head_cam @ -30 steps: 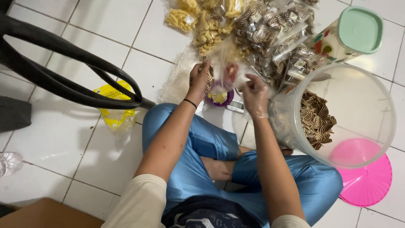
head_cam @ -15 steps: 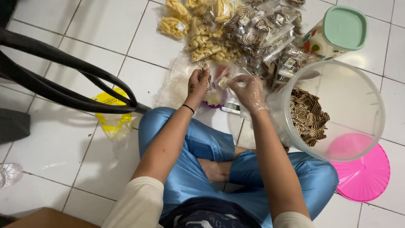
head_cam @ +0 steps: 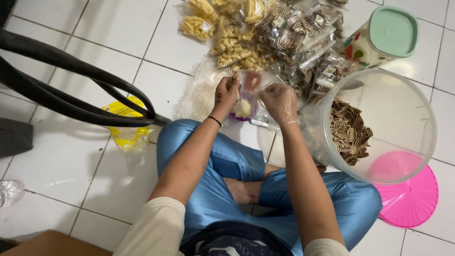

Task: Manually portioning and packing cookies into small plastic bags and weighing them on a scale.

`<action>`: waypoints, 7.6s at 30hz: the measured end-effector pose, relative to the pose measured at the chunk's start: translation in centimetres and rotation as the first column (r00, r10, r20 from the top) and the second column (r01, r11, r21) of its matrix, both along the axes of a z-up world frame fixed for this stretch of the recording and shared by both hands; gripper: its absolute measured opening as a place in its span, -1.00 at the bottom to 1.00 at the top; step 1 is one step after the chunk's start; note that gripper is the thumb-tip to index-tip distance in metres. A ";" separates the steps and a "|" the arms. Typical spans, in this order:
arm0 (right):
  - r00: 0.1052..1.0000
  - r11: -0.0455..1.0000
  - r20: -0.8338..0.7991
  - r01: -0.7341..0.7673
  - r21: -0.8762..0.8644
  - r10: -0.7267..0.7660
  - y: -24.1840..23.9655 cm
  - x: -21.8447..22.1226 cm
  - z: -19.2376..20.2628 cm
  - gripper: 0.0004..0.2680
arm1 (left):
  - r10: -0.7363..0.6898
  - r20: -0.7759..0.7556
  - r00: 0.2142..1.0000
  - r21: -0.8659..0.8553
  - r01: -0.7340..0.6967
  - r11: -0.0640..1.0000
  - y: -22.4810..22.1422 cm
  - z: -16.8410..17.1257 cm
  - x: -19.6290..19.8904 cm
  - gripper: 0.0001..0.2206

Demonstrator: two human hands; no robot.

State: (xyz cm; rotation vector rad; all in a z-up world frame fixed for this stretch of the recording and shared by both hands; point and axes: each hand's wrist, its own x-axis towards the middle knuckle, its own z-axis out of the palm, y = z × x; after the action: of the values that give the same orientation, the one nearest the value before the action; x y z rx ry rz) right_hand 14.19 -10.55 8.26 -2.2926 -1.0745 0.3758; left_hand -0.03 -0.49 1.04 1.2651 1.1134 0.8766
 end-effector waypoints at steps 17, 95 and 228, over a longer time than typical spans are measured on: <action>0.707 0.996 -0.707 0.059 0.066 0.005 -0.7 -3.0 2.0 -0.69 | -0.111 0.008 0.994 0.007 0.111 0.994 -0.5 0.9 -0.2 -0.61; 0.626 0.933 -0.768 0.179 0.313 0.138 -9.3 2.5 -6.9 -0.71 | -0.447 0.136 0.884 0.018 0.449 0.893 -1.0 -3.9 0.3 -0.77; 0.462 0.934 -0.887 0.325 0.146 -0.022 -11.2 1.7 -6.5 -0.84 | -0.576 -0.039 0.816 -0.113 0.569 0.814 -3.8 -4.1 0.7 -0.78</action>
State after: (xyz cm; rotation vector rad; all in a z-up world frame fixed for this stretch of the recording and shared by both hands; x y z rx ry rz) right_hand 15.86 -21.79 1.74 -1.5130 -0.2918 1.0829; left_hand 0.71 -4.32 -3.03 1.4493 0.7411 0.3142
